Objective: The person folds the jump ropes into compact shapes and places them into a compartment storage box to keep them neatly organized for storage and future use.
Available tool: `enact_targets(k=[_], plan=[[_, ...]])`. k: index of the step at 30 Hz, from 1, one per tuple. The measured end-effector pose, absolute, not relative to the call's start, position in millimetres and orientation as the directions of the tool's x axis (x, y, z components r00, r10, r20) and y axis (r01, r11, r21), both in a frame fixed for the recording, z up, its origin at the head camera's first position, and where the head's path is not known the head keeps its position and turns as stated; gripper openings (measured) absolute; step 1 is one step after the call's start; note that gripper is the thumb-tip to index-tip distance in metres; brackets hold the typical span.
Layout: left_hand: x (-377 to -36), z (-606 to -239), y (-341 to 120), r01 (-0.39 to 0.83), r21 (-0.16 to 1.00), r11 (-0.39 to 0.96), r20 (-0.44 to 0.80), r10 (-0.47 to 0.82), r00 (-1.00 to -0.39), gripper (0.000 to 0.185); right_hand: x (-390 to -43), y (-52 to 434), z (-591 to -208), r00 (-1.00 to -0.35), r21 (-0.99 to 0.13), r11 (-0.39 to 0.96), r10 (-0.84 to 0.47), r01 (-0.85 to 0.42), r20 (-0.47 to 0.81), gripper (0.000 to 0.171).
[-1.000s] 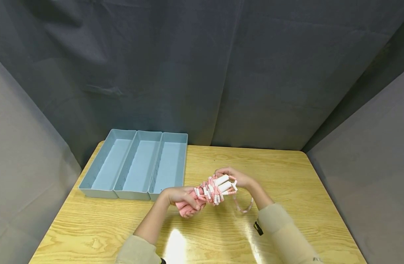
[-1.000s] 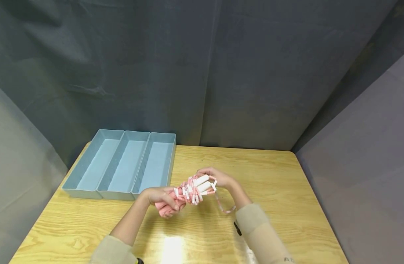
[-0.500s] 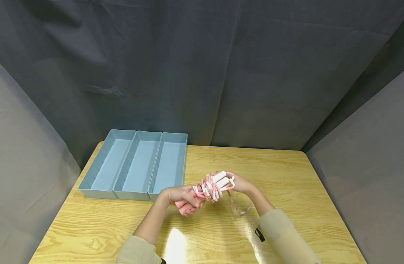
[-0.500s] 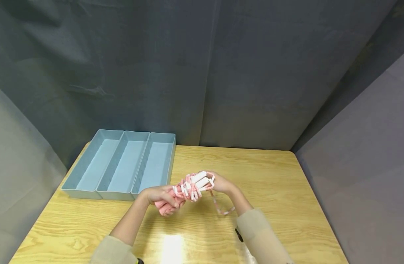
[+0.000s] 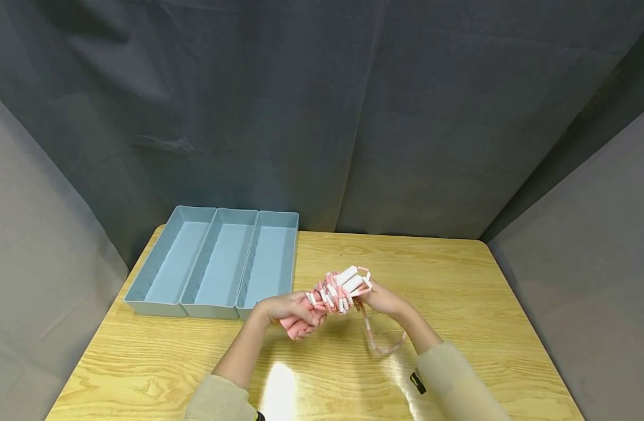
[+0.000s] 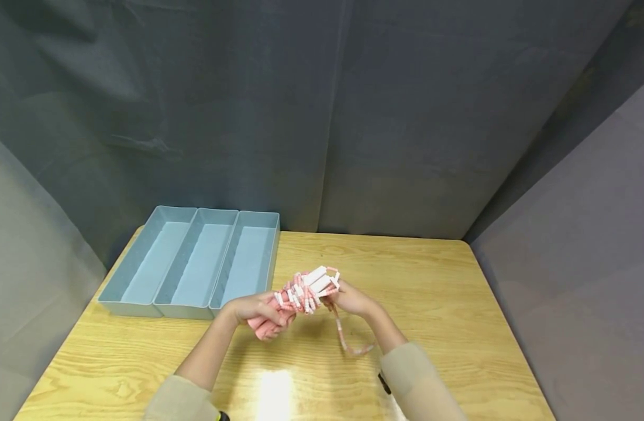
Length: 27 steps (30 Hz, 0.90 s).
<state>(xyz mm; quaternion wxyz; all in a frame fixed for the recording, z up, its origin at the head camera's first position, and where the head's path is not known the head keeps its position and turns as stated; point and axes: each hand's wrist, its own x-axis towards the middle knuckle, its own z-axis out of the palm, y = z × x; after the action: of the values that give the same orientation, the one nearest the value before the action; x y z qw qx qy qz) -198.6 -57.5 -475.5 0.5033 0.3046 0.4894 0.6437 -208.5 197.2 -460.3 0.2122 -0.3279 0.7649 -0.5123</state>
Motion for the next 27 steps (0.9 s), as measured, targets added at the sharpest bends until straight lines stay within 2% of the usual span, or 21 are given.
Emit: enact_targets(k=[10, 17, 23, 27], plan=[[-193.9, -463.1, -57.6, -0.345, 0.938, -0.030, -0.086, 0.945, -0.316, 0.010, -205.5, 198.4, -463.5, -0.649, -0.952, 0.191, -0.761, -0.238, 0.010, 0.028], [-199.2, -474.3, -56.2, -0.340, 0.940, -0.028, -0.096, 0.935, -0.342, 0.010, -203.7, 200.2, -466.7, -0.622, -0.971, 0.132, -0.782, -0.199, 0.021, 0.033], [-201.4, -478.6, -55.8, -0.337, 0.940, -0.044, -0.087, 0.928, -0.363, 0.004, -202.7, 201.7, -467.1, -0.623, -0.972, 0.144, -0.782, -0.184, 0.002, 0.036], [-200.6, -479.4, -54.6, -0.342, 0.937, -0.072, -0.067, 0.923, -0.378, 0.007, -202.9, 202.0, -466.8, -0.609, -0.974, 0.126, -0.793, -0.190, 0.016, 0.039]])
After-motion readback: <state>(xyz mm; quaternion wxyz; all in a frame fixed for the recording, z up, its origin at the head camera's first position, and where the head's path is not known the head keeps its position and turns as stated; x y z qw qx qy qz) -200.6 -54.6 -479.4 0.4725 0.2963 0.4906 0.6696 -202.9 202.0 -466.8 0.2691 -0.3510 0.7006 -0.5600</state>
